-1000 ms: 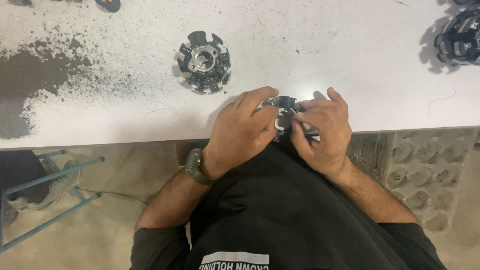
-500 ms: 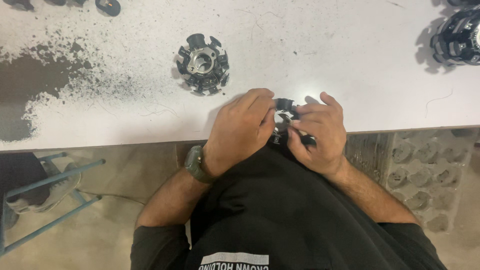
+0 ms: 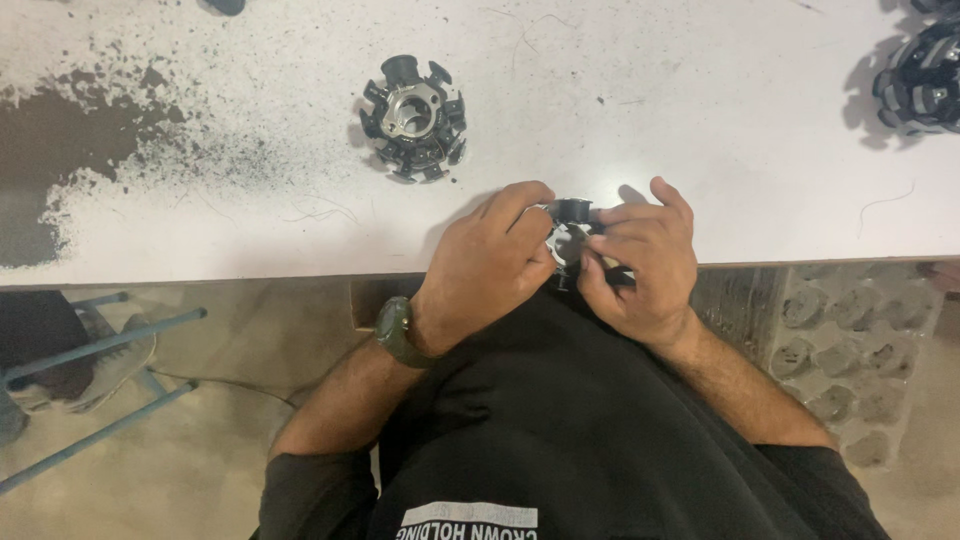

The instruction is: The person sits at a white workbench and assembles small black clutch-shoe components onto metal hub plates, pressing each shoe into place by hand and using a small wooden stick to seat them. Finished assemblies are set aside on the bench as the person works through the pile of parts one at a time.

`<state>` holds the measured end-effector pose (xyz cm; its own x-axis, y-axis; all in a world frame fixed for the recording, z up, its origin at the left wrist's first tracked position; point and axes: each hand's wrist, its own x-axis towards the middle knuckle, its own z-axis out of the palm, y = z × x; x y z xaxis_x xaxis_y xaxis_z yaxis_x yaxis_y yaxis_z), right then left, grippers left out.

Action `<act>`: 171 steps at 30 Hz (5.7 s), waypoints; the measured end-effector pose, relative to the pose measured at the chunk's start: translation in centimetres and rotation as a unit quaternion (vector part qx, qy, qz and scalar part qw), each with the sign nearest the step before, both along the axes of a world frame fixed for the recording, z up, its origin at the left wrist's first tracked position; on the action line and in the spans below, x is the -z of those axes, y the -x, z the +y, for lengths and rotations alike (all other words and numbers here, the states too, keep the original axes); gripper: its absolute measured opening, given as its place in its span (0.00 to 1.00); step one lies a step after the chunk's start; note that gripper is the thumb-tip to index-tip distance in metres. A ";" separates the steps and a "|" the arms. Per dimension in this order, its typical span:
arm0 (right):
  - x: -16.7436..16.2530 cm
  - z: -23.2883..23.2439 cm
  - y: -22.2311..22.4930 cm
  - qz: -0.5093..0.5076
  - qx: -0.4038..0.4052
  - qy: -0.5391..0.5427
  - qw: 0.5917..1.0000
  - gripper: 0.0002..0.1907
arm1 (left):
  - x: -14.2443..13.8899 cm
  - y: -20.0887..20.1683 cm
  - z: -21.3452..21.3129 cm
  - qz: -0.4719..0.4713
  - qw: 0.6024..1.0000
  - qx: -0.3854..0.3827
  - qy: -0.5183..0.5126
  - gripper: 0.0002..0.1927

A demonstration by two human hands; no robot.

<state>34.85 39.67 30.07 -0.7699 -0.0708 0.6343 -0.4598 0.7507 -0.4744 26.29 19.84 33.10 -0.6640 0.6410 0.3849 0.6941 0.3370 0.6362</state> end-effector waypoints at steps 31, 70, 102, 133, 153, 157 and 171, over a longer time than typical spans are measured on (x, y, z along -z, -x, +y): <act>-3.4 7.9 2.3 -0.042 0.262 -0.102 0.959 0.12 | -5.0 5.4 -2.8 0.040 0.937 -0.226 0.263 0.51; 0.1 -1.3 0.0 -0.085 0.072 0.001 0.994 0.15 | -1.7 -0.1 -2.5 0.111 0.984 -0.047 0.129 0.06; 0.9 -1.5 -0.1 -0.057 0.050 -0.021 0.997 0.20 | 1.1 0.3 -0.3 0.025 0.999 -0.030 0.030 0.11; -0.2 -1.3 0.1 -0.090 0.029 0.018 0.995 0.16 | 2.9 0.1 1.3 -0.001 0.997 -0.065 -0.042 0.08; -1.1 -1.1 0.0 -0.053 0.054 0.008 0.997 0.14 | 0.5 0.7 -0.6 0.038 0.998 -0.049 -0.031 0.17; -0.4 -1.0 0.1 -0.064 0.070 0.026 0.995 0.14 | 0.7 1.5 -0.6 0.036 0.999 -0.002 0.024 0.15; -1.1 -1.3 0.5 -0.051 0.069 0.027 0.996 0.16 | -0.4 1.3 -0.1 0.107 0.994 0.011 0.022 0.08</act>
<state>34.39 38.39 31.17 -0.8305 0.0724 0.5522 -0.3016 0.7751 -0.5552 24.96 19.79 33.53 -0.5563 0.6737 0.4864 0.8189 0.3451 0.4587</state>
